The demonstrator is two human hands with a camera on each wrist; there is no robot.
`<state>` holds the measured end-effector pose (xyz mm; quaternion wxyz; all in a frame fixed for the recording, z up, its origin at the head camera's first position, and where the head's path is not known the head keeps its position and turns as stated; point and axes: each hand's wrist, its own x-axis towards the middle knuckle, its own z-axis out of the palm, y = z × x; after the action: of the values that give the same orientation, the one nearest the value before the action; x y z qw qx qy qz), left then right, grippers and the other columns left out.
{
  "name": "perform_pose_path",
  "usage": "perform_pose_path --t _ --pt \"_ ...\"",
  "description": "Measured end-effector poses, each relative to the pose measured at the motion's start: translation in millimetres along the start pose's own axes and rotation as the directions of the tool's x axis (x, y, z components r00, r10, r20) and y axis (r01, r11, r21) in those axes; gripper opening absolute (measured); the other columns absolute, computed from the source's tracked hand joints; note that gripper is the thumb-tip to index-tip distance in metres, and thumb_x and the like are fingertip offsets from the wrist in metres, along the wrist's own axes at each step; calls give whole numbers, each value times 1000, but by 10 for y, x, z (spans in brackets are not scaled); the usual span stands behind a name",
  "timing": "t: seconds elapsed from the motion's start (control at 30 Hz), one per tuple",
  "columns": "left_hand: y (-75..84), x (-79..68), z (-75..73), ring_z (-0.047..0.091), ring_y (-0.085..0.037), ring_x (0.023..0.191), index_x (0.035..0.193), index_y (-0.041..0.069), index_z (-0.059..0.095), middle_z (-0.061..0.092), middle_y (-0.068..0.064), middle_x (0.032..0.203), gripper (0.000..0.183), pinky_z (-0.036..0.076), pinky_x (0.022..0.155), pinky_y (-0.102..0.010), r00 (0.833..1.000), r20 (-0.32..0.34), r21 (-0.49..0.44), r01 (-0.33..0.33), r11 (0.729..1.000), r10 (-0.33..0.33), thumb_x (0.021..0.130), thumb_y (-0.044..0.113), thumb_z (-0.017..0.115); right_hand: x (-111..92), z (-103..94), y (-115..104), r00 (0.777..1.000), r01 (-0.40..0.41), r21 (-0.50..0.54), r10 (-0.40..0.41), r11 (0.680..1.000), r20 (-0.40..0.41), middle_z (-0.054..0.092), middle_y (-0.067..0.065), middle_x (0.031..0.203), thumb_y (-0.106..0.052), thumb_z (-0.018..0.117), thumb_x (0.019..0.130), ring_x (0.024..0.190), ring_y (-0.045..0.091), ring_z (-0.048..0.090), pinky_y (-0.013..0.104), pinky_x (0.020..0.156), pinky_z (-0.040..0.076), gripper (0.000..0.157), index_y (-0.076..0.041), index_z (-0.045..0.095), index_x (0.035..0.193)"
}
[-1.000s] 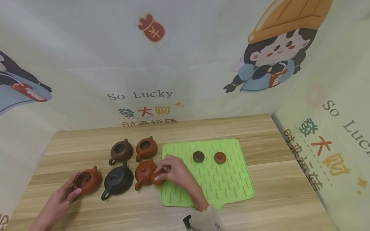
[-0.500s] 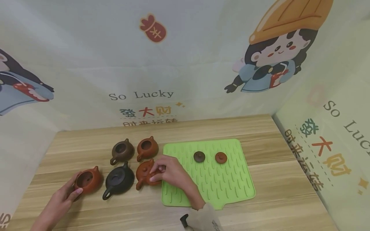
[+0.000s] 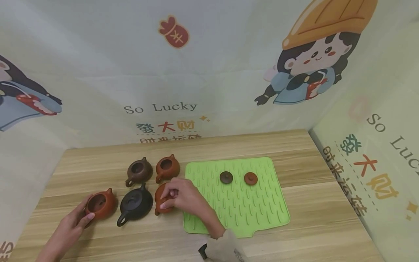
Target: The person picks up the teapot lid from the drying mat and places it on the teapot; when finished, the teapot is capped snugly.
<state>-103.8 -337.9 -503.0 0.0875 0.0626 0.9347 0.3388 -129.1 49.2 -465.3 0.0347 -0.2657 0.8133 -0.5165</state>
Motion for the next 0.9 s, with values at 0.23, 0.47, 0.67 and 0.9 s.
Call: perform_pose_path --t 0.23,0.47,0.67,0.9 --pt "4 0 0 36 -70 147 164 -18 24 34 -49 161 68 36 111 -73 1000 -11 8 -8 1000 8 112 7 60 53 55 -54 999 -42 21 42 999 22 62 -4 75 -10 97 81 74 -3 44 16 70 39 18 -6 81 89" --pt "-177 37 59 38 -70 145 166 -14 24 36 -48 161 68 39 120 -62 999 -39 5 -34 999 34 113 11 59 88 94 -103 997 -60 22 59 998 39 60 -6 76 -10 97 81 72 -4 44 16 69 38 18 -7 81 89" --pt "-5 -7 14 35 -70 147 163 -19 25 33 -49 160 67 37 111 -73 1000 -24 7 -12 1000 12 112 6 59 133 122 -115 997 -49 17 48 999 58 55 -9 75 -11 96 82 71 -3 43 16 70 38 17 -7 81 88" --pt "-196 20 99 39 -60 151 165 -15 30 38 -47 159 66 41 120 -66 994 -89 7 -65 998 66 112 9 61 192 160 -136 997 -32 21 31 999 75 55 -8 75 -9 96 82 69 -4 44 14 67 40 18 -6 80 90"
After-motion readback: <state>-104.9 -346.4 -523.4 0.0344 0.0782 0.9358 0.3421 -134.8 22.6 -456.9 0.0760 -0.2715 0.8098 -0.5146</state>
